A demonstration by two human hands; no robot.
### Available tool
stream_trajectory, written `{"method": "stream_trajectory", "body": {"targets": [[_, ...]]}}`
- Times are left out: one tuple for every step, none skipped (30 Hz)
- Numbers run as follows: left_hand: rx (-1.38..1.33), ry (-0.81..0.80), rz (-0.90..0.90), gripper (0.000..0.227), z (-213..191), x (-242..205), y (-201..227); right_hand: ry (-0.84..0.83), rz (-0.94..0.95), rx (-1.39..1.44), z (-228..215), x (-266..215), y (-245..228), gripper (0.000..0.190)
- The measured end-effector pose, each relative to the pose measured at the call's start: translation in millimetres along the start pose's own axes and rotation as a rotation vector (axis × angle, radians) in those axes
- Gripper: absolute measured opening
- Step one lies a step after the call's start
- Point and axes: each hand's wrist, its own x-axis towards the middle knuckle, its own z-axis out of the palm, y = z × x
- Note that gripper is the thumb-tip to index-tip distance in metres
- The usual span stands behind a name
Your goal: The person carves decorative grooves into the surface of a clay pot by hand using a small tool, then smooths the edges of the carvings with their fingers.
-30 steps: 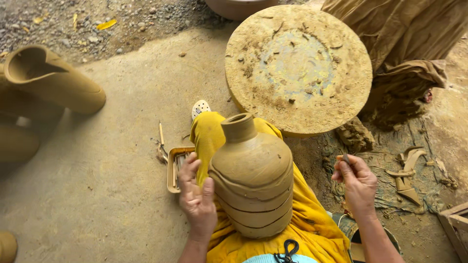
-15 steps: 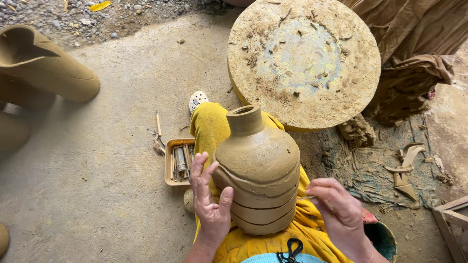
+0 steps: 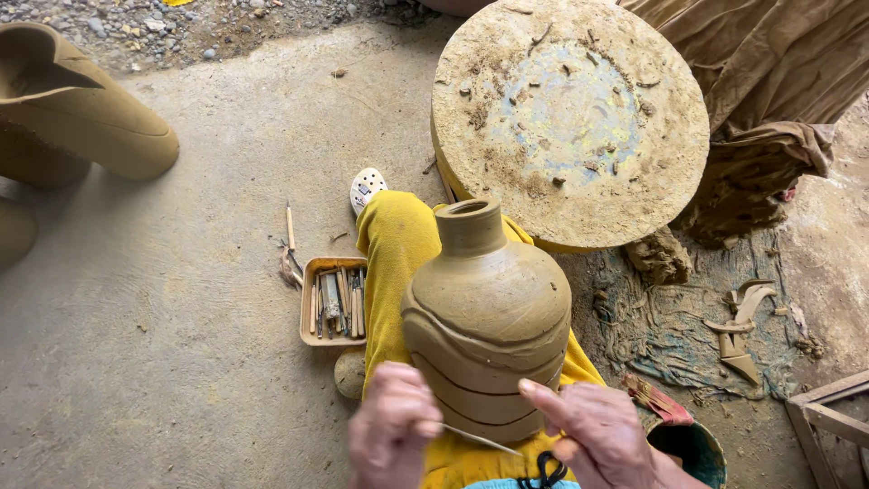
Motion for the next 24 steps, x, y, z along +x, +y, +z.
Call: {"method": "stream_trajectory", "body": {"targets": [[-0.238, 0.141, -0.115, 0.018, -4.0, 1.5, -6.5, -0.092, 0.021, -0.078, -1.5, 2.1, -0.6, 0.059], [-0.477, 0.281, -0.231, 0.021, -5.1, 2.2, -11.6, -0.183, 0.042, -0.156, -3.5, 4.7, -0.1, 0.065], [-0.601, 0.347, -0.264, 0.02, -6.7, 2.0, -14.6, -0.252, 0.057, -0.193, -2.7, 7.8, -1.5, 0.068], [-0.724, 0.414, -0.297, 0.02, -7.8, 3.5, -18.1, -0.32, 0.071, -0.23, -1.6, 11.1, -2.9, 0.071], [-0.846, 0.483, -0.322, 0.02, -6.4, 6.5, -21.1, -0.388, 0.078, -0.269, -1.8, 14.7, -3.4, 0.074], [-0.82, 0.491, -0.325, 0.02, -3.0, 9.7, -22.8, -0.416, 0.108, -0.28, -2.3, 17.6, -4.8, 0.076], [-0.794, 0.498, -0.328, 0.02, 1.0, 13.8, -24.8, -0.443, 0.139, -0.292, -2.2, 21.1, -5.6, 0.078], [-0.767, 0.504, -0.331, 0.019, 5.4, 18.1, -26.5, -0.47, 0.17, -0.303, -2.5, 24.3, -5.3, 0.08], [-0.751, 0.49, -0.328, 0.019, 9.9, 20.9, -26.6, -0.473, 0.178, -0.286, -3.2, 25.8, -5.4, 0.079], [-0.735, 0.477, -0.326, 0.019, 14.7, 23.4, -26.8, -0.477, 0.186, -0.269, -4.3, 26.3, -4.6, 0.078], [-0.72, 0.459, -0.327, 0.019, 18.0, 25.5, -27.1, -0.478, 0.2, -0.251, -4.9, 25.4, -4.2, 0.078], [-0.669, 0.446, -0.317, 0.02, 20.3, 27.0, -27.3, -0.466, 0.198, -0.238, -5.0, 23.7, -2.7, 0.076], [-0.62, 0.434, -0.31, 0.02, 22.8, 26.8, -27.1, -0.457, 0.199, -0.226, -5.3, 20.6, -1.0, 0.074], [-0.571, 0.422, -0.302, 0.021, 24.7, 26.4, -27.0, -0.448, 0.199, -0.214, -5.5, 17.1, 1.1, 0.073], [-0.539, 0.436, -0.293, 0.022, 26.5, 26.6, -27.6, -0.43, 0.186, -0.206, -5.8, 13.9, 3.6, 0.071], [-0.507, 0.449, -0.283, 0.022, 27.7, 26.5, -27.6, -0.412, 0.173, -0.198, -6.2, 10.6, 5.7, 0.069], [-0.477, 0.461, -0.267, 0.023, 28.9, 27.1, -28.4, -0.391, 0.157, -0.194, -6.6, 7.7, 8.6, 0.068], [-0.455, 0.482, -0.273, 0.024, 29.6, 27.3, -28.3, -0.388, 0.15, -0.176, -7.1, 4.8, 10.9, 0.067], [-0.435, 0.501, -0.277, 0.025, 30.8, 28.1, -28.5, -0.383, 0.144, -0.161, -8.1, 2.7, 13.7, 0.066], [-0.416, 0.52, -0.28, 0.025, 31.9, 28.9, -28.2, -0.377, 0.137, -0.146, -9.1, 0.9, 15.7, 0.065], [-0.403, 0.52, -0.28, 0.026, 32.3, 30.0, -27.8, -0.403, 0.144, -0.148, -9.7, -0.3, 17.6, 0.065], [-0.391, 0.52, -0.28, 0.026, 32.4, 30.9, -26.8, -0.43, 0.151, -0.149, -10.4, -0.9, 19.8, 0.065], [-0.376, 0.522, -0.279, 0.027, 32.9, 31.7, -26.2, -0.457, 0.157, -0.148, -11.1, -1.1, 22.2, 0.065], [-0.374, 0.518, -0.282, 0.027, 33.3, 33.0, -26.8, -0.445, 0.153, -0.138, -11.4, -1.3, 24.1, 0.065]]}}
